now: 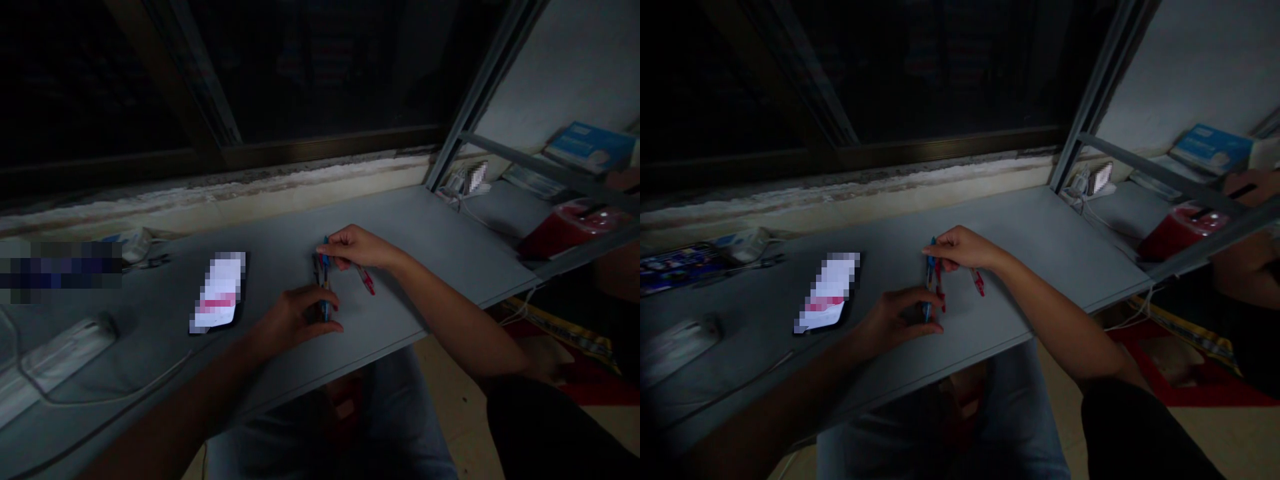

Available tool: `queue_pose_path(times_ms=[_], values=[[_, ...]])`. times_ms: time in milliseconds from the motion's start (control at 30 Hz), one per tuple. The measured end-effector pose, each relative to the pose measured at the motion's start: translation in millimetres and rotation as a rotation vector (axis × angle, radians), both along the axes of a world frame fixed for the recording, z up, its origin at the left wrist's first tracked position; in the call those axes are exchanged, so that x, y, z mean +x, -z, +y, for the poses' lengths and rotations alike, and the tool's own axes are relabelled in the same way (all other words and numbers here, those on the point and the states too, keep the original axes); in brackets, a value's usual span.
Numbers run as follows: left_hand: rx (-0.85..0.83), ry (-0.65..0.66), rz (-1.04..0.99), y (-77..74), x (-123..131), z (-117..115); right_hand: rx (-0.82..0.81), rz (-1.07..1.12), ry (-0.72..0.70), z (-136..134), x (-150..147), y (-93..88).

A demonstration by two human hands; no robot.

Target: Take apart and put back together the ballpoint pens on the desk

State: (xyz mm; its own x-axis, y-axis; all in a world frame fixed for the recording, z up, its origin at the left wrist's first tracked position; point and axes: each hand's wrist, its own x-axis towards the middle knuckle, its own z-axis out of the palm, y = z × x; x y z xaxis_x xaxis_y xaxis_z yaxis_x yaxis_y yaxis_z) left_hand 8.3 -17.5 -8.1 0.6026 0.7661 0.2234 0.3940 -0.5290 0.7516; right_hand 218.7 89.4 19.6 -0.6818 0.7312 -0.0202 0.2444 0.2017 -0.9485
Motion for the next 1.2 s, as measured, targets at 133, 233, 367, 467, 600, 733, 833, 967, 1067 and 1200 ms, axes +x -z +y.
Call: queue_pose_path(times_ms=[133,233,367,467,600,733,833,967,1067,1200], values=[[0.008,-0.029,0.014,1.2,-0.1,1.3,-0.025,-0.086,-0.010,-1.1,0.7,-0.7],[0.032,-0.033,0.014,5.4,0.5,0.9,-0.033,-0.131,-0.028,-4.1,-0.6,-1.6],[0.035,-0.039,0.014,10.3,3.8,-1.1,0.007,-0.220,-0.011,-8.3,-2.7,-3.6],[0.006,-0.038,0.008,11.3,6.6,-1.2,0.045,-0.272,-0.005,-9.3,-2.8,-5.5],[0.038,-0.049,0.022,12.1,7.7,1.0,0.068,-0.314,-0.011,-7.7,-2.5,-6.0],[0.011,-0.042,0.018,13.6,6.2,2.5,0.060,-0.307,-0.028,-5.9,-2.6,-3.0],[-0.027,-0.037,0.007,15.0,5.5,3.0,0.092,-0.288,-0.018,-4.3,-1.1,-1.2],[-0.023,-0.048,0.013,14.9,6.4,4.1,0.108,-0.259,-0.033,-0.9,2.9,-1.0],[0.001,-0.044,0.009,13.5,7.5,4.8,0.109,-0.248,-0.044,-0.2,3.6,-0.7],[-0.007,-0.049,-0.007,12.4,7.8,5.0,0.058,-0.259,-0.054,-3.1,0.1,-1.6]])
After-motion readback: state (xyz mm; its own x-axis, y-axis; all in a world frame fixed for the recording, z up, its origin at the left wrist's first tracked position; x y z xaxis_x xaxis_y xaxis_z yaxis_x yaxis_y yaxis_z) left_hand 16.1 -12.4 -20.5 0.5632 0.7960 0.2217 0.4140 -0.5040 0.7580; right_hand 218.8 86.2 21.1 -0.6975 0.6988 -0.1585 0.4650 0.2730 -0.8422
